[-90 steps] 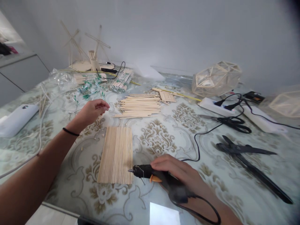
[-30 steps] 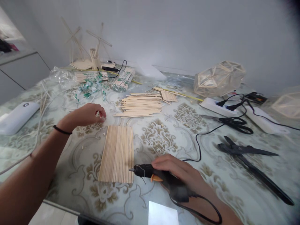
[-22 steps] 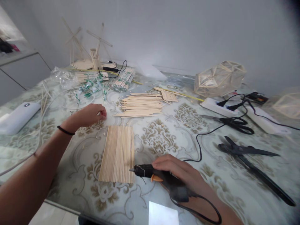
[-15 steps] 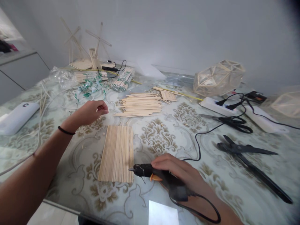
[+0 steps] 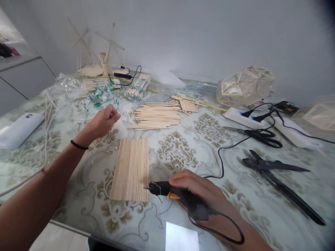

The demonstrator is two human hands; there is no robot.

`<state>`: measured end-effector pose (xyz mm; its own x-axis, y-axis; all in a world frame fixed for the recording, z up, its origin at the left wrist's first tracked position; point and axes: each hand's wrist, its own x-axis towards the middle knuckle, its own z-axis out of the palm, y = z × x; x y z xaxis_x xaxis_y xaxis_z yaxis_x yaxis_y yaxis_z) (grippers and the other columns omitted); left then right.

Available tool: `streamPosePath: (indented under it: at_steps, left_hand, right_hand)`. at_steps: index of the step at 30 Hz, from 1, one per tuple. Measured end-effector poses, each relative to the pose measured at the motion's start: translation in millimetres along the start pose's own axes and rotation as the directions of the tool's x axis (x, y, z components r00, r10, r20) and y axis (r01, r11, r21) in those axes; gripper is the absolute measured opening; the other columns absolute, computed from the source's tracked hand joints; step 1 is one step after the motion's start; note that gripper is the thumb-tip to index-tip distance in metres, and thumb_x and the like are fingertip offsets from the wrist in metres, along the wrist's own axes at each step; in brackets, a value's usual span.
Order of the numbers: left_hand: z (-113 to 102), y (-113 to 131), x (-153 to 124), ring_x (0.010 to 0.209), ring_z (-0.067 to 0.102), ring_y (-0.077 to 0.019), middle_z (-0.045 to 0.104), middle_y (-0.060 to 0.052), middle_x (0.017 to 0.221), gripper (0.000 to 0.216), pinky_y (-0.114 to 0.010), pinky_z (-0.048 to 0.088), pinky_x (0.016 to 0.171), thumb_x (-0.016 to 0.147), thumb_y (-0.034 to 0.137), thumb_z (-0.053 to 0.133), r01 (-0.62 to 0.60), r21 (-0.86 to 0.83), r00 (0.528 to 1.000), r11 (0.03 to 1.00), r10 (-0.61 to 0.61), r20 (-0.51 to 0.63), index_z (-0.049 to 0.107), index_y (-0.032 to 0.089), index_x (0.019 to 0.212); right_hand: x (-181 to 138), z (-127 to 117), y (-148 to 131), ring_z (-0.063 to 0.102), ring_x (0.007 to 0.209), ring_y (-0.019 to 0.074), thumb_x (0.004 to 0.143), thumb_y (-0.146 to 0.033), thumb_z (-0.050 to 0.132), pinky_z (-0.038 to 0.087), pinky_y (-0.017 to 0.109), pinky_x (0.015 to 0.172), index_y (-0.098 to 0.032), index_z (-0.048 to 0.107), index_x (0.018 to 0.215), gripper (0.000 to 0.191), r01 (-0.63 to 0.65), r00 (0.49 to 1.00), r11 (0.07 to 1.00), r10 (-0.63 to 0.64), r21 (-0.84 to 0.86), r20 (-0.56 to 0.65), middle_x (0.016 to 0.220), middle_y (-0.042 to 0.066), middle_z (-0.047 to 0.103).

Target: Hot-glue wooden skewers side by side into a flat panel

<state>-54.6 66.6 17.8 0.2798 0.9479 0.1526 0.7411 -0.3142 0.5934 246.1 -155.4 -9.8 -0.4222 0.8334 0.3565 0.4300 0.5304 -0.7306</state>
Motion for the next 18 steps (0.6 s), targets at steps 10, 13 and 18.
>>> streamPosePath:
  at_steps: [10,13,18]
  left_hand:
    - [-0.8,0.7,-1.2,0.06,0.039,-0.0153,0.043,0.003,0.061,0.035,-0.032,0.03,0.061,0.096,0.041,0.045,-0.02,-0.007,0.997,1.0,0.02,-0.076,0.037,0.023,0.068]
    - [0.2,4.9,-2.3,0.058,0.035,-0.0143,0.037,0.003,0.055,0.042,-0.031,0.027,0.059,0.091,0.044,0.053,-0.012,0.054,0.998,0.998,0.015,-0.061,0.035,0.023,0.061]
    - [3.7,1.6,-1.3,0.058,0.045,-0.0149,0.054,0.002,0.058,0.028,-0.029,0.034,0.059,0.085,0.045,0.06,-0.031,0.057,0.999,0.998,0.033,-0.043,0.058,0.022,0.068]
  right_hand:
    - [-1.0,0.8,0.3,0.073,0.091,0.0203,0.097,-0.018,0.062,0.06,0.031,0.074,-0.025,0.058,0.12,0.024,0.004,1.0,1.0,-0.005,-0.018,-0.013,0.106,0.008,0.072]
    - [-0.1,0.4,-1.6,0.073,0.089,0.02,0.097,-0.017,0.062,0.06,0.031,0.074,-0.025,0.059,0.119,0.023,-0.001,1.0,1.0,0.001,-0.019,-0.013,0.105,0.008,0.072]
    - [2.5,-3.6,-7.8,0.073,0.09,0.0201,0.096,-0.016,0.062,0.059,0.031,0.077,-0.025,0.061,0.116,0.022,-0.044,0.999,0.999,0.044,-0.016,-0.001,0.105,0.007,0.073]
